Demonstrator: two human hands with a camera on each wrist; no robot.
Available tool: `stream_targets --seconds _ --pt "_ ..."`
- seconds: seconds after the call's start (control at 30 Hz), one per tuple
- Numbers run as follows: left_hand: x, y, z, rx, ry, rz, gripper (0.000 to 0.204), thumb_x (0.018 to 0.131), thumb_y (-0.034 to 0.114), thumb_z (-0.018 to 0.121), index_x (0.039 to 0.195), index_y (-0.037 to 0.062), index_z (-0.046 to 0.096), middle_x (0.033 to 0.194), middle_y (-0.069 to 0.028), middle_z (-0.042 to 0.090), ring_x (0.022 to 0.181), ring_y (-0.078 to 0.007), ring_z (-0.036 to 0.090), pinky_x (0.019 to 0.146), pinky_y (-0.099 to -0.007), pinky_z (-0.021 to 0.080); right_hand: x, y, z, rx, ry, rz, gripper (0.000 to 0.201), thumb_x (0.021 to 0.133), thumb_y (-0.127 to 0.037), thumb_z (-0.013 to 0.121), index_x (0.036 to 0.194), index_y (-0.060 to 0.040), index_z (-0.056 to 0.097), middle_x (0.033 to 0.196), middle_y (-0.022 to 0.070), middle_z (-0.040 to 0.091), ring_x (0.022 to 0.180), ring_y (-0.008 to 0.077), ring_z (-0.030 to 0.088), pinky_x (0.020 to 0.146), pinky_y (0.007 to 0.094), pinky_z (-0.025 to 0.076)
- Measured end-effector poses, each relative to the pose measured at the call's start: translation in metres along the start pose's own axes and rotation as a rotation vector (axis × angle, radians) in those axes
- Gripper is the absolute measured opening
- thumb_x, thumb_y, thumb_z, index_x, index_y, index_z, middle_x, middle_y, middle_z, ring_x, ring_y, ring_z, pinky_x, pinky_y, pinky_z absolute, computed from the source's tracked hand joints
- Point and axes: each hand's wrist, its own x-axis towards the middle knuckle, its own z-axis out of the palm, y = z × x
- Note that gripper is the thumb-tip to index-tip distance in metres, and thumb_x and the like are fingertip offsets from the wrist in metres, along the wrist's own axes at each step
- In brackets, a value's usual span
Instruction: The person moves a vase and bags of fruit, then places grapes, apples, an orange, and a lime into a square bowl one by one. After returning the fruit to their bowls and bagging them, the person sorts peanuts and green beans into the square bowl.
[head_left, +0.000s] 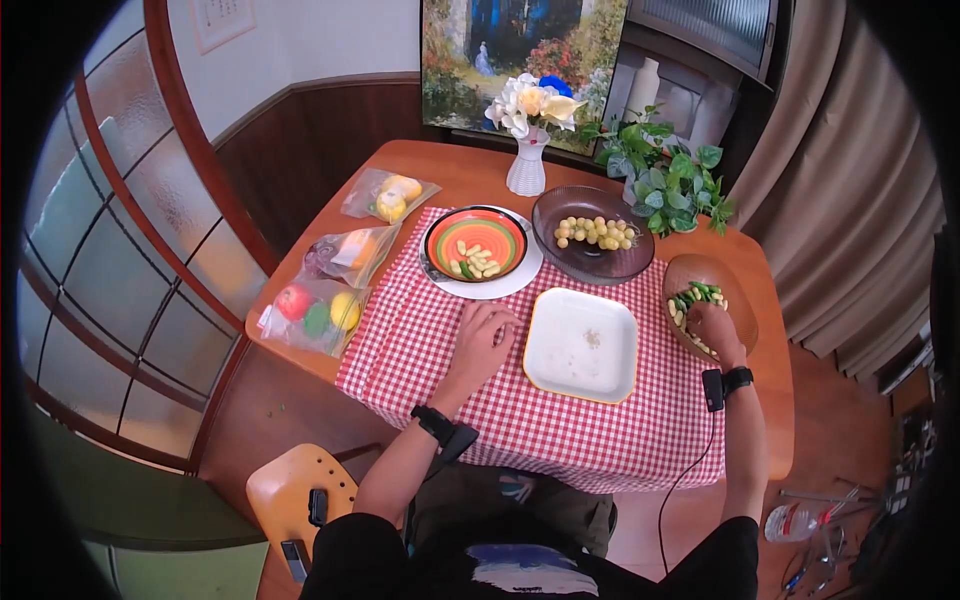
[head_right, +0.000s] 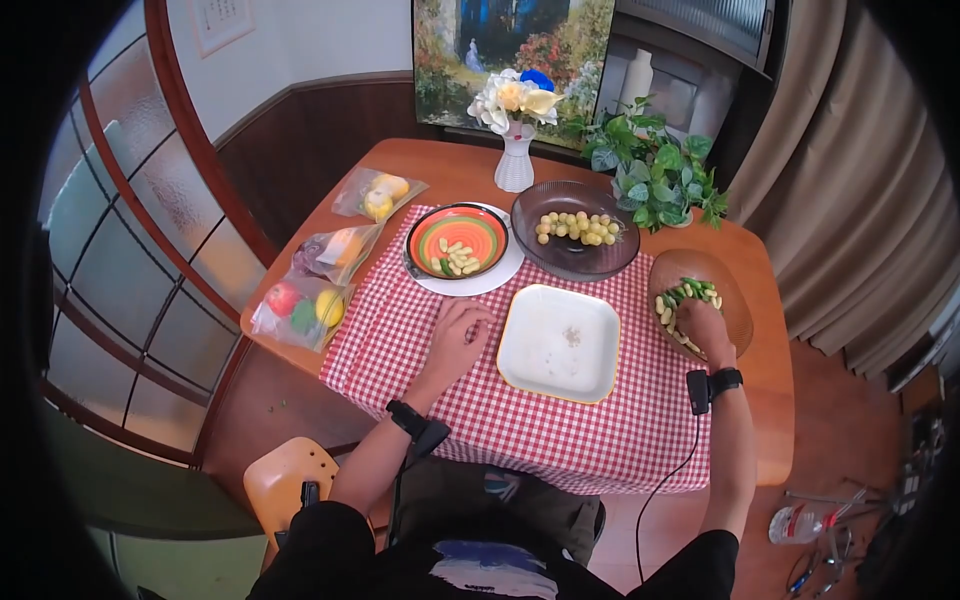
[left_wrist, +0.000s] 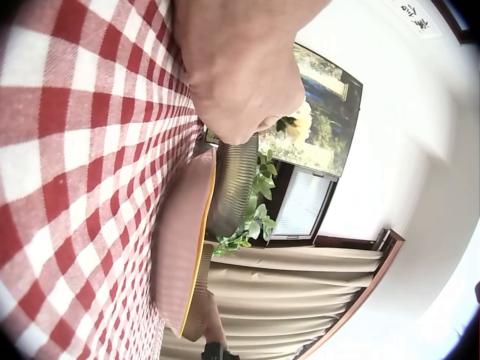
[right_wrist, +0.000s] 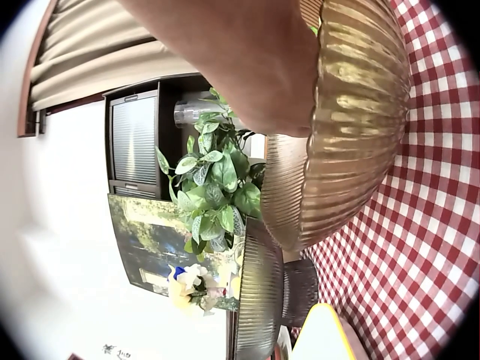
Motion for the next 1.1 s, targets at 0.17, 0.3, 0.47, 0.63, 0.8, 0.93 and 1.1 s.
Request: stream_targets --seconds 0.17,0.3,0.47,0.63,0.8,0.93,1.1 --pt "-0.001 0.001 0.001 -0.003 -0.005 -0.01 0.011 0.092 0.001 0.075 0.102 0.0052 0.077 0.113 -0.0073 0.07 0.118 -0.0298 0.062 0.107 -0.0437 0.051 -0.007 0.003 -0.001 -0.037 -0.066 0.003 0.024 0.082 -0.011 0.083 0.105 -0.0049 0.08 0.098 0.018 0.081 0.097 0.0382 0.078 0.087 0.0474 0.062" --pt "0.0 0.003 -0.002 0.008 -0.017 -0.015 0.011 0.092 0.001 0.074 0.103 0.0056 0.077 0.113 -0.0072 0.071 0.118 -0.0297 0.062 0.107 -0.0436 0.051 -0.013 -0.007 -0.019 0.02 -0.02 0.031 0.024 0.083 -0.012 0.084 0.104 -0.0033 0.08 0.1 0.0177 0.081 0.097 0.0387 0.077 0.086 0.0479 0.061" --pt "0.0 0.002 0.0 0.013 -0.038 -0.011 0.012 0.092 0.001 0.075 0.103 0.0053 0.076 0.113 -0.0073 0.07 0.118 -0.0292 0.062 0.107 -0.0429 0.051 -0.026 -0.073 -0.056 0.321 0.36 -0.036 0.02 0.086 -0.011 0.087 0.099 -0.0017 0.076 0.092 0.0161 0.075 0.087 0.0354 0.073 0.081 0.0455 0.059" --pt "-0.001 0.003 -0.001 0.024 -0.058 -0.017 0.015 0.092 0.0 0.074 0.106 0.005 0.078 0.116 -0.0084 0.071 0.117 -0.0305 0.063 0.105 -0.0432 0.052 -0.046 -0.15 -0.031 0.633 0.142 -0.143 0.019 0.09 -0.009 0.086 0.105 -0.0049 0.074 0.094 0.0108 0.071 0.09 0.0291 0.07 0.084 0.0417 0.058" --pt "-0.002 0.004 -0.001 0.049 -0.068 -0.012 0.016 0.092 0.0 0.074 0.107 0.0046 0.078 0.116 -0.0092 0.071 0.117 -0.0314 0.064 0.106 -0.0434 0.052 -0.057 -0.194 0.009 0.646 0.066 -0.459 0.023 0.089 -0.005 0.081 0.11 -0.0058 0.074 0.105 0.0104 0.073 0.105 0.0315 0.069 0.097 0.0433 0.057" --pt "0.0 0.004 -0.003 0.078 -0.095 0.008 0.017 0.092 0.0 0.074 0.108 0.0042 0.077 0.117 -0.0092 0.071 0.117 -0.0318 0.063 0.107 -0.0441 0.052 -0.064 -0.199 0.022 0.679 0.035 -0.434 0.021 0.087 -0.004 0.08 0.107 -0.0056 0.075 0.107 0.0109 0.073 0.109 0.0324 0.068 0.102 0.0439 0.056" --pt "0.0 0.008 -0.002 0.076 -0.103 -0.011 0.017 0.093 -0.001 0.074 0.109 0.0029 0.077 0.117 -0.0114 0.071 0.117 -0.0325 0.064 0.105 -0.0441 0.052 -0.07 -0.189 0.026 0.578 0.117 -0.488 0.021 0.085 -0.006 0.081 0.105 -0.0051 0.077 0.107 0.0101 0.074 0.107 0.0304 0.067 0.099 0.0434 0.056"
